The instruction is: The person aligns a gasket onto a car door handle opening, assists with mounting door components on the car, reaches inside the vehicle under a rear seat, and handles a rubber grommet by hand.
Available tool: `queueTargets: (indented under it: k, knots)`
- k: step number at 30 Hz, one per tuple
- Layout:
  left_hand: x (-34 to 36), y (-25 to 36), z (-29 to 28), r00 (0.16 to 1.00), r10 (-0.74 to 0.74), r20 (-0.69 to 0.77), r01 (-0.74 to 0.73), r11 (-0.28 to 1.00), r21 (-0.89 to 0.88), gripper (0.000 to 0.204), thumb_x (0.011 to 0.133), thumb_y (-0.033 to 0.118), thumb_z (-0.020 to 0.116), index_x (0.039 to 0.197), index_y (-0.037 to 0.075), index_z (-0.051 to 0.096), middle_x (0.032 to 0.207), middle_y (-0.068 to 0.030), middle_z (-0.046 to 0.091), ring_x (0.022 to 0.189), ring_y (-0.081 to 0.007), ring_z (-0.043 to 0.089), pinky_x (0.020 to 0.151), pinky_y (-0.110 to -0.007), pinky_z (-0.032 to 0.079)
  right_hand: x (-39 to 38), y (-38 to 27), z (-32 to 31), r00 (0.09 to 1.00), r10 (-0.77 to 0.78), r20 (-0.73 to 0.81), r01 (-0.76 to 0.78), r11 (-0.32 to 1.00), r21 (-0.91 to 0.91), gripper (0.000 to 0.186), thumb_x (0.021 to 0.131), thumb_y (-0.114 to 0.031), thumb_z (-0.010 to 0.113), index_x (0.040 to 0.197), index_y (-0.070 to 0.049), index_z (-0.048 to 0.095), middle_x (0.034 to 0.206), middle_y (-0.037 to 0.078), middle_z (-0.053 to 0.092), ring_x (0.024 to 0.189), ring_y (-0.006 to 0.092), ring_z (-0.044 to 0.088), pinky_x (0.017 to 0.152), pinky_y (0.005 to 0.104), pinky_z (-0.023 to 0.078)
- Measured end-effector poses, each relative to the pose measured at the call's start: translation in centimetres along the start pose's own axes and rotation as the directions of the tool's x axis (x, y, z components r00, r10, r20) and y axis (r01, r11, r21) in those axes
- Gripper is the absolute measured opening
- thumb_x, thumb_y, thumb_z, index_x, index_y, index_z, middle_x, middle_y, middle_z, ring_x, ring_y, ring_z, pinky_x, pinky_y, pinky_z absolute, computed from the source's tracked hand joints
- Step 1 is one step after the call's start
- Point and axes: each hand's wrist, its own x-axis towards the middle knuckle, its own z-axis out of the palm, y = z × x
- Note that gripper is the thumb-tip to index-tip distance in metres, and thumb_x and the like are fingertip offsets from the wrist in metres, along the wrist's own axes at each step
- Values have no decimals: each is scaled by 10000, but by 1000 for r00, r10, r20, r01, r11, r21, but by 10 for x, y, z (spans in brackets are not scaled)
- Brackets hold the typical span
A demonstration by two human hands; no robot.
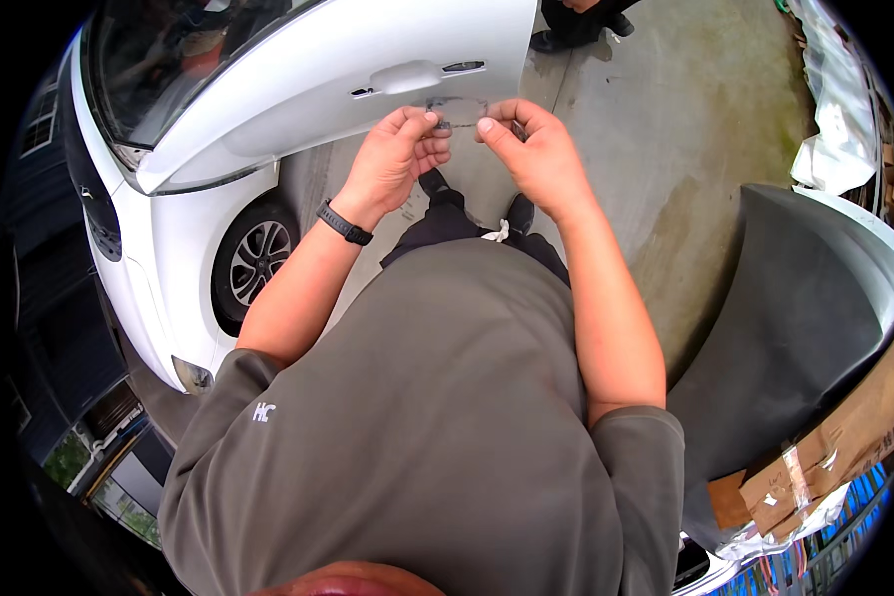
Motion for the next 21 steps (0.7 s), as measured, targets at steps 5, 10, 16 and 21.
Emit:
queueTargets:
  k: [5,10,16,21]
  knots:
    - [4,9,3,999,48,20,-49,996,70,160,1013,204,678,1045,55,628,1006,-102,723,875,-152,691,849,-331,585,19,9,3,992,-34,-118,33,999,-12,272,978,-233,708,1135,-11,705,932,7,725,731,35,500,627,227,411]
    - [2,15,-1,989,147,18,-145,935,325,135,1003,176,672,1004,41,662,965,-81,730,846,-137,680,798,-311,564,26,13,6,993,25,-117,-23,1000,17,270,967,-224,715,1110,5,706,938,28,730,786,61,558,691,246,449]
    - [16,5,-6,822,517,240,-458,349,817,71,920,103,711,923,36,688,856,-59,701,788,-162,663,699,-308,527,59,44,14,974,-8,-224,16,999,37,262,939,-201,738,1081,17,708,900,26,711,806,83,607,730,261,493]
    - [43,-2,-21,591,654,472,-575,-70,815,106,825,63,746,917,60,694,811,-57,643,755,-255,631,669,-355,522,82,63,20,969,-52,-241,72,995,74,226,925,-176,753,1050,8,714,861,-3,681,781,68,589,709,246,486]
